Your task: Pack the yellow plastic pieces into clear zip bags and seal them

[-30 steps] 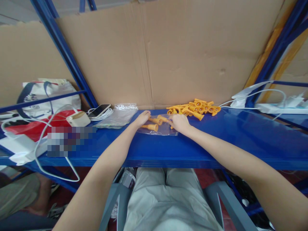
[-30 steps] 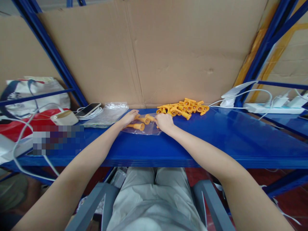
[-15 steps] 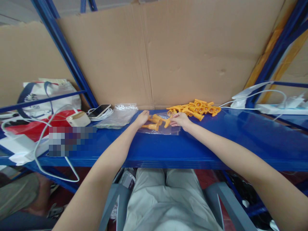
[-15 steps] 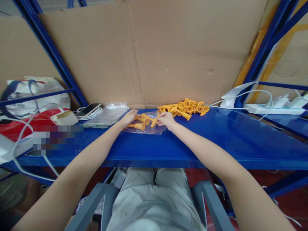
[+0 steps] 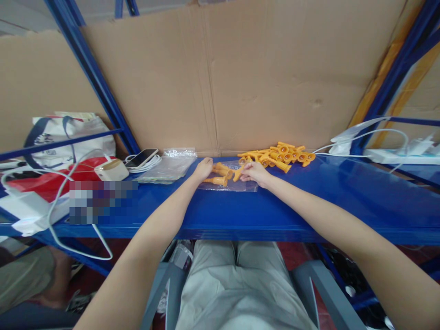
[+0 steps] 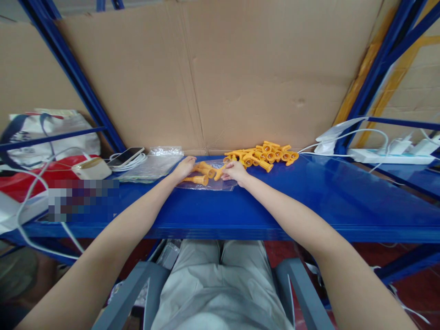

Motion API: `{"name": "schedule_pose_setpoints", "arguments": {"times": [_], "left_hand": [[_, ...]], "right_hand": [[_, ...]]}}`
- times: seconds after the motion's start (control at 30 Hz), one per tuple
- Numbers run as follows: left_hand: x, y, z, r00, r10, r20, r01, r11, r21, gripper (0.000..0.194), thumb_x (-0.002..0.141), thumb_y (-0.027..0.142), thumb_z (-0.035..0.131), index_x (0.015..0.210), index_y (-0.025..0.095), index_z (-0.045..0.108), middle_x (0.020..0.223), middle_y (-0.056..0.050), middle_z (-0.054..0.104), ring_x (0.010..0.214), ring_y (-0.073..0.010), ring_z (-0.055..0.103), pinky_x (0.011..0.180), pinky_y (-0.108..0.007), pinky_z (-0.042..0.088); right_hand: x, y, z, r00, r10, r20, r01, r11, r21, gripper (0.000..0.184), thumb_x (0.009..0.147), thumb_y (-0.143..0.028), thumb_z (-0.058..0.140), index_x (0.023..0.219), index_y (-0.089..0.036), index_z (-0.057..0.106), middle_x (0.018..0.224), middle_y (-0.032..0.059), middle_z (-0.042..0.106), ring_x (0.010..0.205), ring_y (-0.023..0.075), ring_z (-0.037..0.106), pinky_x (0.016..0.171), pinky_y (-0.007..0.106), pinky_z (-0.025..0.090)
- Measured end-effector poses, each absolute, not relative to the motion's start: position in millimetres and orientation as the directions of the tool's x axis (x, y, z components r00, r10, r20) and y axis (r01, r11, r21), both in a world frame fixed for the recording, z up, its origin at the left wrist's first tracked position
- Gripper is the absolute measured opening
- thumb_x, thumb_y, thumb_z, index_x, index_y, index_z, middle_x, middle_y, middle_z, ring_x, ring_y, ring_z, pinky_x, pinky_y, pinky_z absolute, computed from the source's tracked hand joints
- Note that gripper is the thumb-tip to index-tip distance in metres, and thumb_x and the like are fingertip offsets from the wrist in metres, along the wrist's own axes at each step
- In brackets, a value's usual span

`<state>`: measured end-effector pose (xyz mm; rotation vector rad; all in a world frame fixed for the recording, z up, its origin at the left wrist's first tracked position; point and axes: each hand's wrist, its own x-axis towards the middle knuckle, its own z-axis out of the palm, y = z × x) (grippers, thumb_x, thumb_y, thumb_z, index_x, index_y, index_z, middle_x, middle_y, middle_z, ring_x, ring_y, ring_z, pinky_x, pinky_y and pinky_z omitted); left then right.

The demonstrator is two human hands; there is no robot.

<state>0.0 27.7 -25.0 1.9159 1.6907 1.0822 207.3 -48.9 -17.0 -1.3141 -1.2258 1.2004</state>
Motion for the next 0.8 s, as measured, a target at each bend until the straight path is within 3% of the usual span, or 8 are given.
{"name": "schedule_pose_setpoints", "arguments": {"times": [0.2, 0.5, 0.8], "left_hand": [[-2.6, 32.1, -29.7, -0.015, 0.95, 0.311, 0.668, -0.222, 0.711, 0.033, 0.086, 0.03, 0.039, 0.105, 0.02, 0.065, 0.124, -0.01, 0.068, 0.122, -0.024, 0.057, 0.103, -0.035, 0.043], [-1.4, 31.8, -28.5, 0.0, 0.962, 0.273, 0.664, -0.205, 0.72, 0.038, 0.088, 0.026, 0.037, 0.112, 0.017, 0.065, 0.128, -0.012, 0.066, 0.12, -0.0242, 0.059, 0.104, -0.036, 0.043], [-2.4, 32.2, -28.8, 0.174, 0.943, 0.284, 0.784, -0.308, 0.54, 0.035, 0.087, 0.024, 0.041, 0.108, 0.018, 0.068, 0.125, -0.01, 0.069, 0.122, -0.025, 0.058, 0.108, -0.034, 0.039]], "right_hand": [[206.3, -49.5, -16.2, -0.038, 0.999, -0.024, 0.265, -0.013, -0.964, 0.01, 0.09, -0.009, 0.055, 0.087, -0.018, 0.052, 0.06, -0.0023, 0.059, 0.047, 0.0076, 0.058, 0.049, 0.018, 0.054], [205.9, -48.4, -19.9, 0.013, 1.0, 0.024, 0.208, 0.021, -0.978, 0.015, 0.086, -0.006, 0.059, 0.086, -0.018, 0.05, 0.085, 0.0051, 0.068, 0.061, 0.0091, 0.066, 0.048, 0.017, 0.053], [208.2, -54.3, -14.9, -0.125, 0.991, -0.054, 0.245, -0.022, -0.969, 0.014, 0.08, -0.006, 0.064, 0.069, -0.014, 0.062, 0.074, 0.0039, 0.071, 0.052, 0.007, 0.062, 0.047, 0.016, 0.05]]}}
